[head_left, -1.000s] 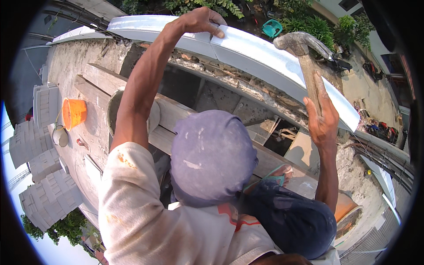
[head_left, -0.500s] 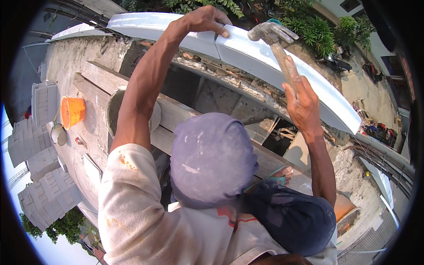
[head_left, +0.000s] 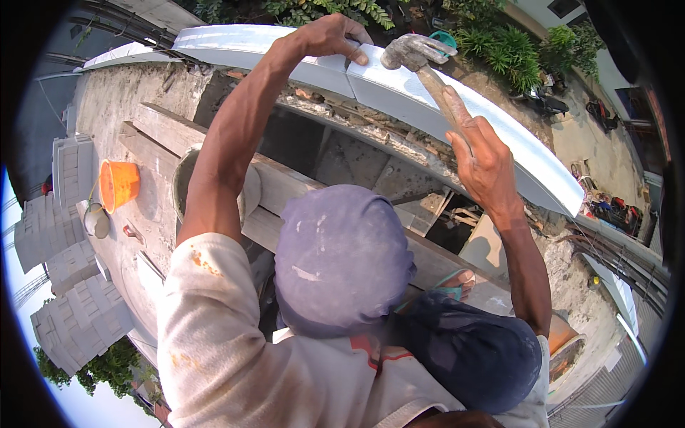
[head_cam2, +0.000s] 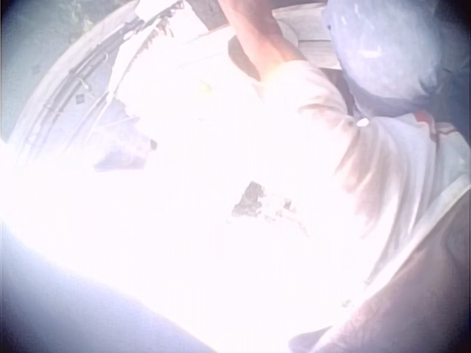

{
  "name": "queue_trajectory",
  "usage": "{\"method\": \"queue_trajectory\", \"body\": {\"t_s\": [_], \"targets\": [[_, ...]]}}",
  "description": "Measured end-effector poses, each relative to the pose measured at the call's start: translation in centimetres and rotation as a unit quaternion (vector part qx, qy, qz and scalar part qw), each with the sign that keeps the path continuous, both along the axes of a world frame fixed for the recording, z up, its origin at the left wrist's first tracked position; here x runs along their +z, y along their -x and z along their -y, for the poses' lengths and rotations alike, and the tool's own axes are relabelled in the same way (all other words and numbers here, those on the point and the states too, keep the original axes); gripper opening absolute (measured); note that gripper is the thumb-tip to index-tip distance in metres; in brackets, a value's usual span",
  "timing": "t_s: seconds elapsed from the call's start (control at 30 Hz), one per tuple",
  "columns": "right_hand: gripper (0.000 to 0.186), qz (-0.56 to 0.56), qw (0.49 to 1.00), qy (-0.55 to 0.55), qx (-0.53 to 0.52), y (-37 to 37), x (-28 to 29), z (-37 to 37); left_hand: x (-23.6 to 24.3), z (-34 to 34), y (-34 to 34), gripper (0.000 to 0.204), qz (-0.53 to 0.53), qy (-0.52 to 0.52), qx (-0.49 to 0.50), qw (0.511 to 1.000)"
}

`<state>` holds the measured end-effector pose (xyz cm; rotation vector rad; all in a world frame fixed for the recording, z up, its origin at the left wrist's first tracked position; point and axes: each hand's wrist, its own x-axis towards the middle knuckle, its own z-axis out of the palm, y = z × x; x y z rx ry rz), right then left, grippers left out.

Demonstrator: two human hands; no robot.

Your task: The person measures a section of a rooftop ledge using a tape measure. They then apply mortar to the back of a white rectangular tile using a trowel and place it onto the ledge. The person uses a hammer to tap the tile into position and adjusts a guide string. They repeat the process with a smaller tile, applying mortar and securing it with the hammer.

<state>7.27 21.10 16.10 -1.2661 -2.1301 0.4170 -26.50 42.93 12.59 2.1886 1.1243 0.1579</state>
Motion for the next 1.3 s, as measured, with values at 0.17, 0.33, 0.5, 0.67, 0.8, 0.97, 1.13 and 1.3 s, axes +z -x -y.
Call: {"method": "queue_trajectory", "body": {"t_s": [0.17,0.33,0.5,0.67,0.8,0.97,1.13,1.3], "targets": [[0.08,0.083,0.996,0.028,0.001,0.1,-0.8,-0.7,0.2,0.1,-0.1,0.055,-0.006,0.017,-0.004,1.0],[0.081,0.037,0.999,-0.008,0.014,1.2,-1.2,-0.9,-0.2,0.0,1.0,0.059,-0.019,-0.014,-0.01,1.0],[0.078,0.076,0.996,0.049,0.005,0.6,-0.2,-1.2,0.6,-1.3,-0.5,0.055,-0.021,0.009,-0.018,1.0],[0.068,0.01,0.995,0.092,0.023,-1.1,-0.6,-0.2,1.6,-0.7,-0.1,0.048,-0.032,0.099,-0.003,0.995],[0.073,-0.261,0.946,0.187,-0.045,-6.5,-0.5,10.0,3.4,0.5,-5.5,0.06,-0.016,0.171,-0.044,0.984],[0.075,-0.537,0.67,0.423,-0.289,-11.5,-0.1,23.2,4.1,3.4,-14.0,0.072,-0.064,0.141,-0.12,0.981],[0.076,-0.531,0.663,0.263,-0.457,-17.6,-4.1,27.5,3.7,4.1,-27.0,0.068,-0.085,0.19,-0.211,0.955],[0.076,-0.548,0.614,0.287,-0.491,-24.0,-8.5,26.9,2.7,6.3,-37.6,0.088,-0.102,0.252,-0.241,0.932]]}}
